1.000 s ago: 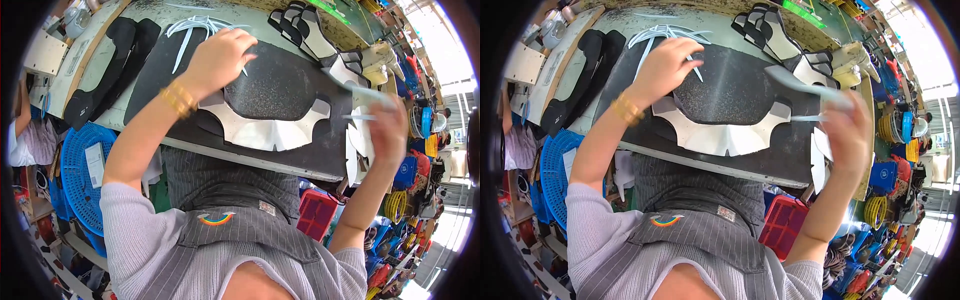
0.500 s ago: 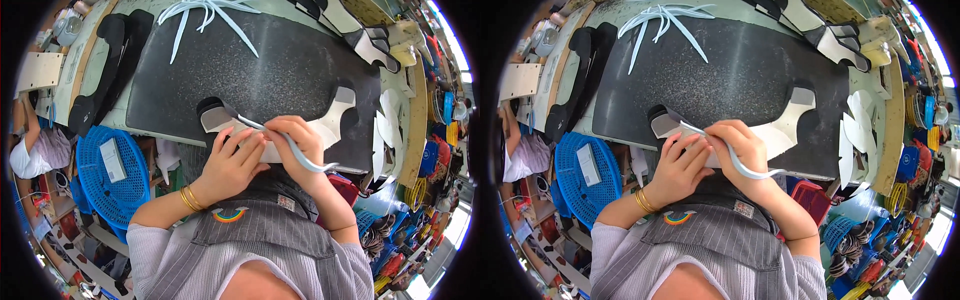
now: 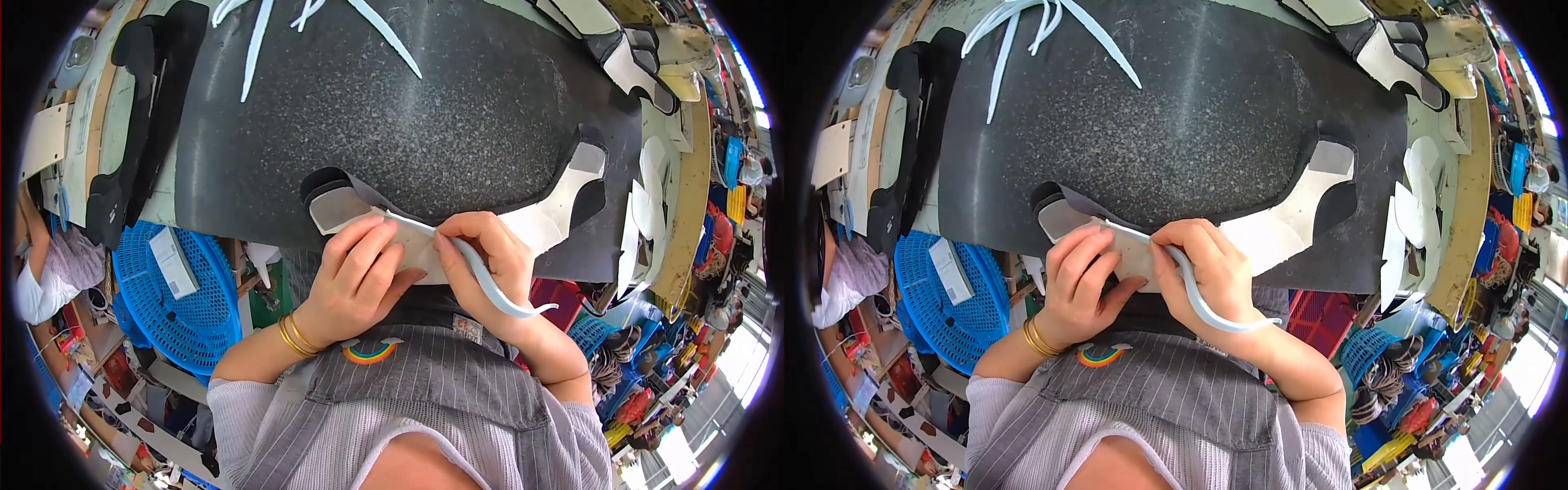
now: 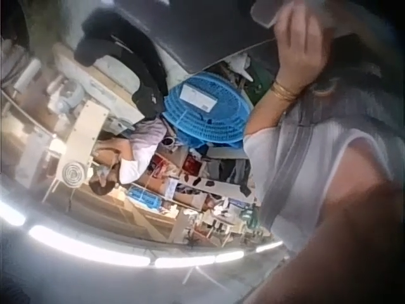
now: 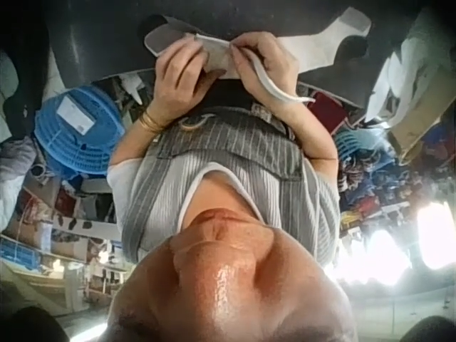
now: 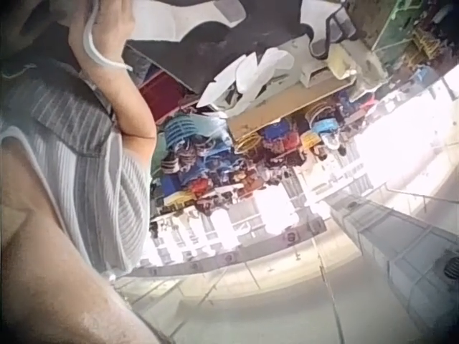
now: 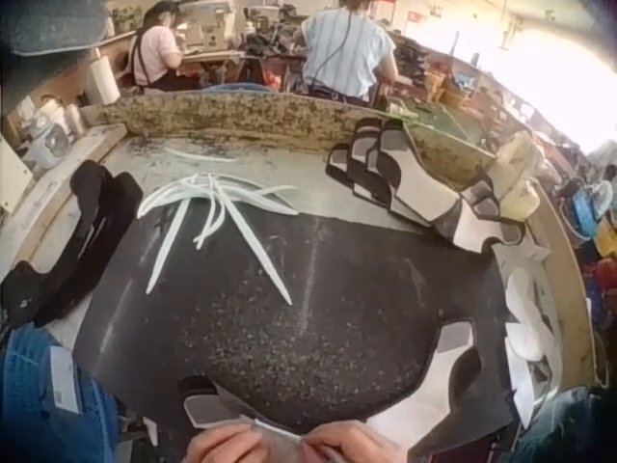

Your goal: Applying adhesive strips and lining to various shoe components at a workbench in a factory.

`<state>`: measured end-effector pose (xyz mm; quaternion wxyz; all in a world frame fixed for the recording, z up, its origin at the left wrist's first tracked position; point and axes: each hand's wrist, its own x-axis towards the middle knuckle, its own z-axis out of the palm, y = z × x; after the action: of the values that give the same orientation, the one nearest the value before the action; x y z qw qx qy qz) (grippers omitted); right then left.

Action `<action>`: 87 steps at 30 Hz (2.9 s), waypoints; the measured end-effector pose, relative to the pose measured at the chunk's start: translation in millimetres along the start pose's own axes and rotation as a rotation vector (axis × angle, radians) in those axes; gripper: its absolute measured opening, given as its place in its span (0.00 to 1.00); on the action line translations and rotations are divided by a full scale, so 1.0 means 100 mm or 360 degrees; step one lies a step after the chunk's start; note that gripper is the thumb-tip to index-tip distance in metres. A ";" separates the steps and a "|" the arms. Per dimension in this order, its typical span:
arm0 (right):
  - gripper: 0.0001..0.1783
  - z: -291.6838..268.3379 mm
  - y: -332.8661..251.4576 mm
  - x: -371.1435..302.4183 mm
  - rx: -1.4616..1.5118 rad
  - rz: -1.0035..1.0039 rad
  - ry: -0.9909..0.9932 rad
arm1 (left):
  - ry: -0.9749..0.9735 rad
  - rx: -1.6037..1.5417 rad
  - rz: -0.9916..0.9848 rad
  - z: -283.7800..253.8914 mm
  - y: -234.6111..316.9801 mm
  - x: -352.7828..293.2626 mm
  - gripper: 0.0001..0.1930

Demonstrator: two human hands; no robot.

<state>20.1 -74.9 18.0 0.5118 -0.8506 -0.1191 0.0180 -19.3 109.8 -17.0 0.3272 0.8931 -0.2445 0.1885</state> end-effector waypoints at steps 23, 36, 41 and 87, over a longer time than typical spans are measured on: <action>0.08 -0.34 0.03 0.09 -0.0283 0.0242 -0.0080 | -0.0491 0.0164 -0.0052 0.06 0.34 0.23 0.35; 0.09 -0.80 0.28 0.03 0.0024 0.0415 0.0081 | -0.0589 0.0321 0.0044 0.23 0.47 0.41 0.41; 0.08 -0.77 0.30 0.08 -0.0127 0.0470 0.0082 | -0.0658 0.0383 0.0014 0.28 0.55 0.52 0.42; 0.25 -1.61 0.52 1.48 -0.0917 0.0680 -0.1192 | -0.0707 0.0045 0.0030 0.56 0.71 0.96 0.35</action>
<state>197.6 -205.4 62.3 0.1641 -0.8976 -0.1179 0.3917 28.2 -5.8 25.5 0.2509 0.9149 -0.3162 -0.0062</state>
